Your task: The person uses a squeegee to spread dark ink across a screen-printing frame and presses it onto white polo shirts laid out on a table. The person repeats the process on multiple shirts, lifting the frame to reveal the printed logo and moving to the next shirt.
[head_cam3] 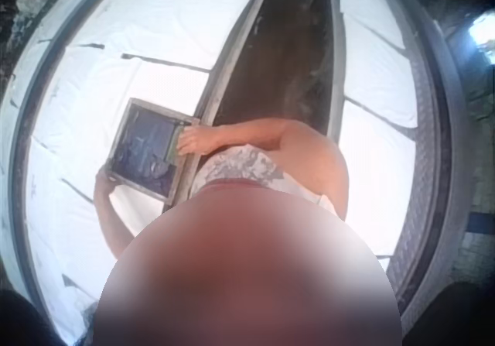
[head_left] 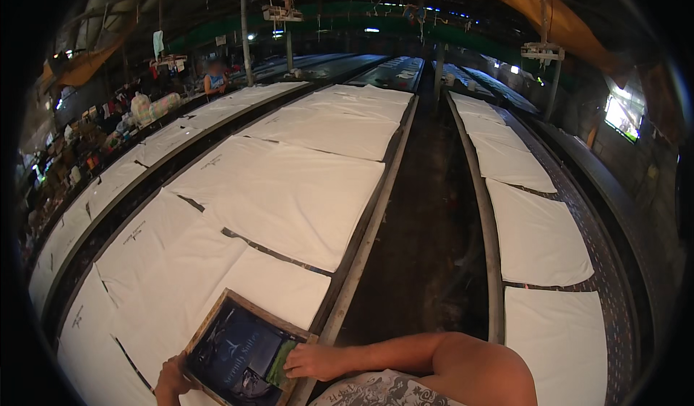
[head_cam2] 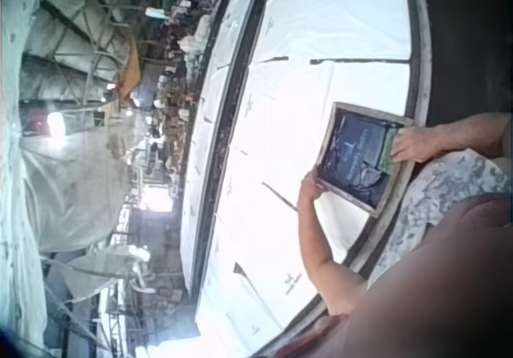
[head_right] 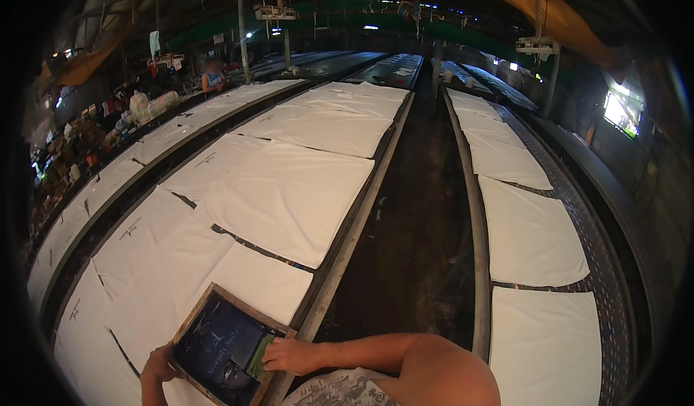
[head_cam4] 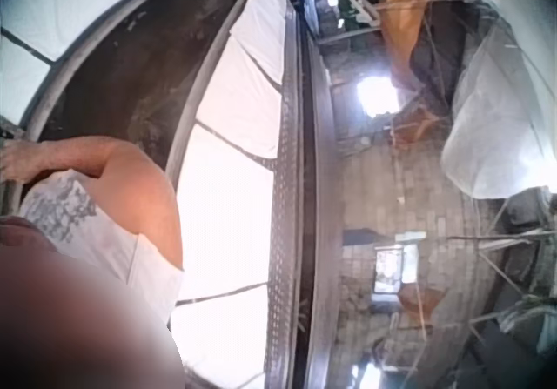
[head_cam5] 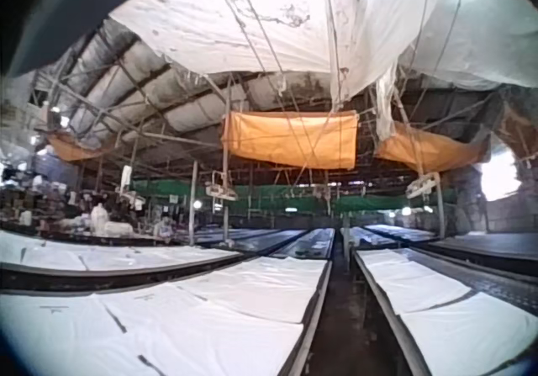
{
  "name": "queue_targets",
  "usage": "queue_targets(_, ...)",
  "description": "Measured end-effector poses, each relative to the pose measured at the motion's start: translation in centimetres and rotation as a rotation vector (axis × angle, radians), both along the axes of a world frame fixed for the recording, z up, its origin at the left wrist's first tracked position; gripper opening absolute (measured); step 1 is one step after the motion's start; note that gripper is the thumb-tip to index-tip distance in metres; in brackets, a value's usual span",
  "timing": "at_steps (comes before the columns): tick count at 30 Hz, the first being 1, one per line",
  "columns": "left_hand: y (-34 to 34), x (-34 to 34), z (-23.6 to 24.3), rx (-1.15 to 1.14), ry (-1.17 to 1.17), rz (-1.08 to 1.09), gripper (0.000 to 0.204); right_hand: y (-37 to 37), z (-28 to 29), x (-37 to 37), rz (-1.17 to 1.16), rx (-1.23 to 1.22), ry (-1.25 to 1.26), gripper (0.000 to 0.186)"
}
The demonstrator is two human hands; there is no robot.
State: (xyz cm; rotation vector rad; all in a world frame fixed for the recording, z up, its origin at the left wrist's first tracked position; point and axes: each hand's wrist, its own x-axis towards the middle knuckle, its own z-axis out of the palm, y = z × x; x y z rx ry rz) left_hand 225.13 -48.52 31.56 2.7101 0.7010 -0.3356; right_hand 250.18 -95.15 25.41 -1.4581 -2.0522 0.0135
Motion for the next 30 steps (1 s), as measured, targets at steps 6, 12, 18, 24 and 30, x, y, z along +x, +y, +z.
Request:
queue_targets(6,-2.6,2.0,2.1,0.079,0.113,0.046,0.148,-0.1,0.2,0.1,-0.007,-0.042,-0.009,0.046)
queue_targets(12,-3.6,3.0,2.9,0.061,0.138,0.074,0.144,-0.5,0.4,0.4,-0.015,-0.004,-0.004,0.046)
queue_targets(18,-1.1,1.3,0.3,0.120,0.196,0.123,0.146,0.7,0.5,0.7,-0.009,0.030,-0.015,0.044)
queue_targets(24,-0.5,3.5,-1.7,0.027,0.198,0.048,0.123,2.3,4.5,1.4,-0.047,0.096,-0.060,0.031)
queue_targets(30,-6.2,3.3,4.8,0.009,0.202,0.191,0.136,5.2,6.8,1.0,0.010,-0.133,-0.070,0.045)
